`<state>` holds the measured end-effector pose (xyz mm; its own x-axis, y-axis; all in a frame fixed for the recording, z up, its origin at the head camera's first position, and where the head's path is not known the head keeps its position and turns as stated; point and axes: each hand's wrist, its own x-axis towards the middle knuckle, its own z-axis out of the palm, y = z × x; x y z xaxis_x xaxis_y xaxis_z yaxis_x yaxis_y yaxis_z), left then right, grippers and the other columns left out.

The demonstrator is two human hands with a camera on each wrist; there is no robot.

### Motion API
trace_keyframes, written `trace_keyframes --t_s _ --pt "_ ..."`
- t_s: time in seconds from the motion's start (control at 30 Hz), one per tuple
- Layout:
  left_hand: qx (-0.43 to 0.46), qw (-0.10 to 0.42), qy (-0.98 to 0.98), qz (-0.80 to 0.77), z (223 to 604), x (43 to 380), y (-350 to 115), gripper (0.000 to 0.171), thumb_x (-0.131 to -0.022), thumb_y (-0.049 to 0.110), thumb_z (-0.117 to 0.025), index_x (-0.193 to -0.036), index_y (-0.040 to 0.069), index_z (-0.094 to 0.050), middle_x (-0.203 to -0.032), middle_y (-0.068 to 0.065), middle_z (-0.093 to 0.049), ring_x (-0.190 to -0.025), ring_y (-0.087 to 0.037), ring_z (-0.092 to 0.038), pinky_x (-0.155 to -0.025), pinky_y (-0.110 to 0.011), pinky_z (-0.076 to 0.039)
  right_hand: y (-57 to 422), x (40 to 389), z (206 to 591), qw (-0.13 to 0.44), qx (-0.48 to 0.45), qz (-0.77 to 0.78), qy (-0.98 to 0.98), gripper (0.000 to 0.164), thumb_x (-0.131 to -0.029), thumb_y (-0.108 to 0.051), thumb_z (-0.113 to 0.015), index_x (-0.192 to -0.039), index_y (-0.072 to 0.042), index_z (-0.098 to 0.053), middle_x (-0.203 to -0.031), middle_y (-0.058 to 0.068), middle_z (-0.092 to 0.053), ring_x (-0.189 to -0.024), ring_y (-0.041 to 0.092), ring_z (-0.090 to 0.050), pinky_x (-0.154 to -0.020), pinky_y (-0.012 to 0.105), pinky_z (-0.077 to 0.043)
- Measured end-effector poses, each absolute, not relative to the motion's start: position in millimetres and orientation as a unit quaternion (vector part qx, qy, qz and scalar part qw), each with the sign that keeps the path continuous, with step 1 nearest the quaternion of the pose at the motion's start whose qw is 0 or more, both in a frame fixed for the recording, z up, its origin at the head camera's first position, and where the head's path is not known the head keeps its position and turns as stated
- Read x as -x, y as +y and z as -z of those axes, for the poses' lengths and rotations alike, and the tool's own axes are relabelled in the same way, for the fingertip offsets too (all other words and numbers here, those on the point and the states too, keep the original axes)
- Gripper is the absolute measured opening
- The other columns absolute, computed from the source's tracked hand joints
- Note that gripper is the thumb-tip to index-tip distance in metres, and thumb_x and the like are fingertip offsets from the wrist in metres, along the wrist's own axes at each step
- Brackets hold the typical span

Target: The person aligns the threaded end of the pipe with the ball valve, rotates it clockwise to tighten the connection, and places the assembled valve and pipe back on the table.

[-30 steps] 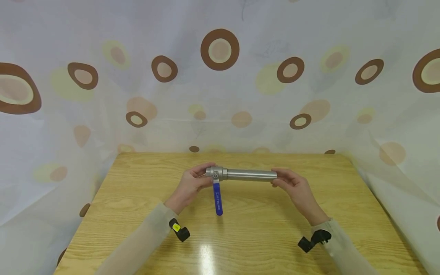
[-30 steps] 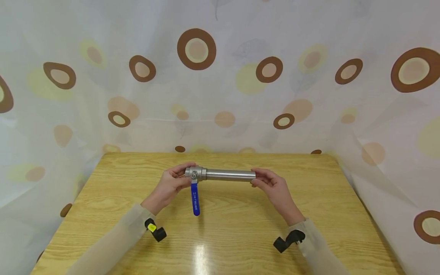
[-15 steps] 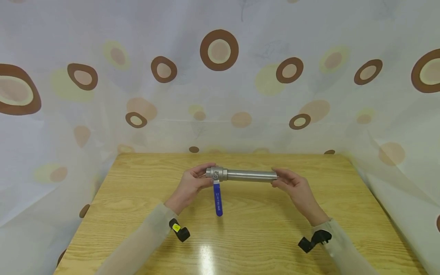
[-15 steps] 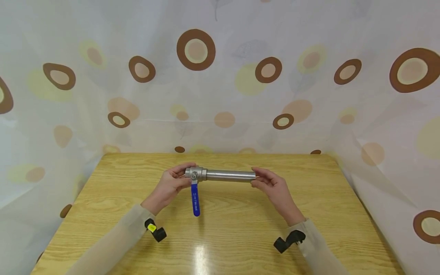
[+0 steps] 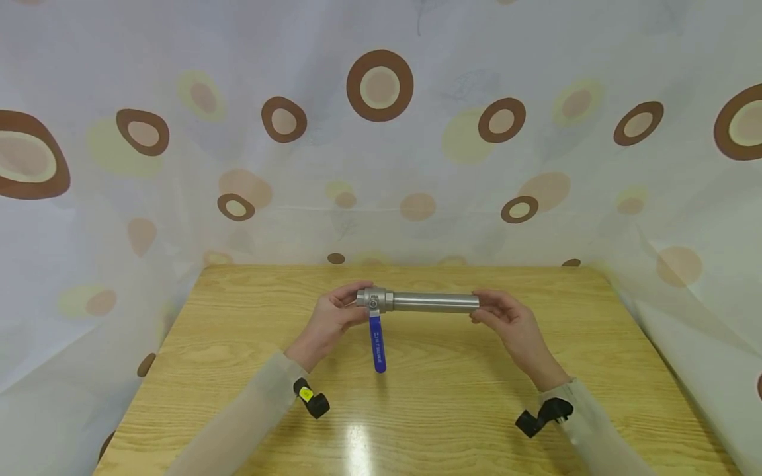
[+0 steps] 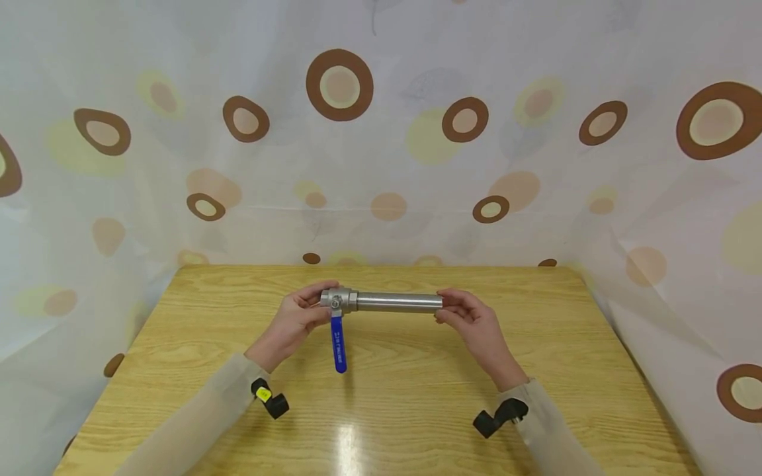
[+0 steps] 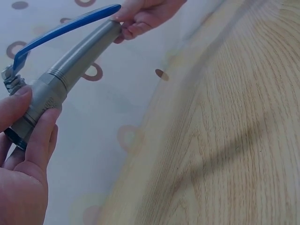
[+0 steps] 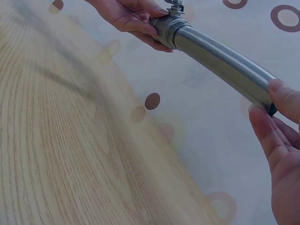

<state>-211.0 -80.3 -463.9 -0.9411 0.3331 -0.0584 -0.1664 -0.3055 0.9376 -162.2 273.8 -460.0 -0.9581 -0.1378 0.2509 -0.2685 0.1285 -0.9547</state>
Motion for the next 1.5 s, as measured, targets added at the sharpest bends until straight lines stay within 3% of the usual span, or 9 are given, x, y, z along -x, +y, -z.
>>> trace_keyframes --t_s 0.3,0.53,0.7,0.87,1.03,1.23,1.37,1.5 --pt "-0.066 0.152 0.573 -0.803 462.0 209.8 -79.6 0.051 -0.087 -0.018 -0.064 -0.132 0.007 -0.071 -0.146 -0.016 -0.061 -0.124 -0.024 -0.063 -0.098 -0.033 -0.059 272.2 162.4 461.2 0.044 -0.128 -0.650 -0.748 0.039 -0.104 -0.008 -0.064 -0.139 0.007 -0.057 -0.114 -0.006 -0.072 -0.097 0.009 -0.072 -0.094 0.025 -0.059" --pt "-0.062 0.150 0.568 -0.807 461.2 209.1 -79.5 0.050 -0.087 -0.017 -0.064 -0.129 0.008 -0.072 -0.145 -0.016 -0.062 -0.123 -0.024 -0.063 -0.097 -0.032 -0.059 273.1 163.0 459.4 0.030 -0.148 -0.652 -0.743 0.043 -0.102 -0.004 -0.065 -0.145 -0.004 -0.058 -0.126 -0.007 -0.068 -0.106 0.007 -0.070 -0.094 0.023 -0.058" --pt "-0.064 0.152 0.565 -0.808 461.2 209.6 -79.8 0.050 -0.086 -0.018 -0.064 -0.126 0.011 -0.074 -0.144 -0.015 -0.063 -0.123 -0.024 -0.063 -0.097 -0.033 -0.059 272.9 163.3 460.2 0.034 -0.137 -0.639 -0.756 0.040 -0.102 -0.007 -0.065 -0.142 -0.005 -0.060 -0.116 -0.006 -0.071 -0.100 0.008 -0.071 -0.091 0.024 -0.059" --pt "-0.063 0.157 0.565 -0.808 460.9 209.0 -80.1 0.051 -0.087 -0.018 -0.064 -0.126 0.012 -0.074 -0.146 -0.016 -0.061 -0.125 -0.025 -0.062 -0.098 -0.034 -0.059 271.9 163.4 459.9 0.039 -0.128 -0.632 -0.763 0.040 -0.104 -0.009 -0.064 -0.141 0.004 -0.058 -0.105 0.005 -0.073 -0.090 0.011 -0.070 -0.086 0.026 -0.060" --pt "-0.062 0.159 0.564 -0.808 458.9 208.3 -78.3 0.052 -0.086 -0.018 -0.065 -0.130 0.009 -0.072 -0.147 -0.016 -0.061 -0.126 -0.026 -0.062 -0.099 -0.034 -0.058 273.1 164.0 458.9 0.040 -0.124 -0.633 -0.763 0.037 -0.106 -0.014 -0.061 -0.137 0.005 -0.060 -0.105 0.015 -0.072 -0.090 0.017 -0.071 -0.084 0.028 -0.061" --pt "-0.069 0.158 0.568 -0.805 456.7 208.9 -78.3 0.053 -0.087 -0.017 -0.065 -0.135 0.003 -0.067 -0.147 -0.016 -0.061 -0.126 -0.026 -0.061 -0.099 -0.034 -0.058 274.1 163.6 458.1 0.026 -0.136 -0.657 -0.741 0.037 -0.106 -0.010 -0.060 -0.141 0.002 -0.059 -0.113 -0.001 -0.072 -0.097 0.013 -0.071 -0.091 0.025 -0.059" --pt "-0.067 0.154 0.568 -0.805 458.3 209.9 -79.6 0.051 -0.086 -0.017 -0.064 -0.132 0.005 -0.069 -0.147 -0.017 -0.060 -0.124 -0.025 -0.062 -0.098 -0.033 -0.059 273.9 163.3 457.9 0.007 -0.147 -0.678 -0.720 0.042 -0.104 -0.006 -0.062 -0.145 -0.005 -0.058 -0.120 -0.001 -0.070 -0.101 0.010 -0.071 -0.092 0.025 -0.059" --pt "-0.063 0.153 0.566 -0.808 460.7 209.9 -79.9 0.051 -0.086 -0.018 -0.064 -0.127 0.010 -0.073 -0.147 -0.018 -0.060 -0.123 -0.024 -0.063 -0.097 -0.033 -0.059 274.3 163.9 459.3 0.012 -0.151 -0.673 -0.724 0.040 -0.103 -0.004 -0.063 -0.143 -0.006 -0.061 -0.112 -0.003 -0.072 -0.097 0.009 -0.072 -0.090 0.023 -0.059"
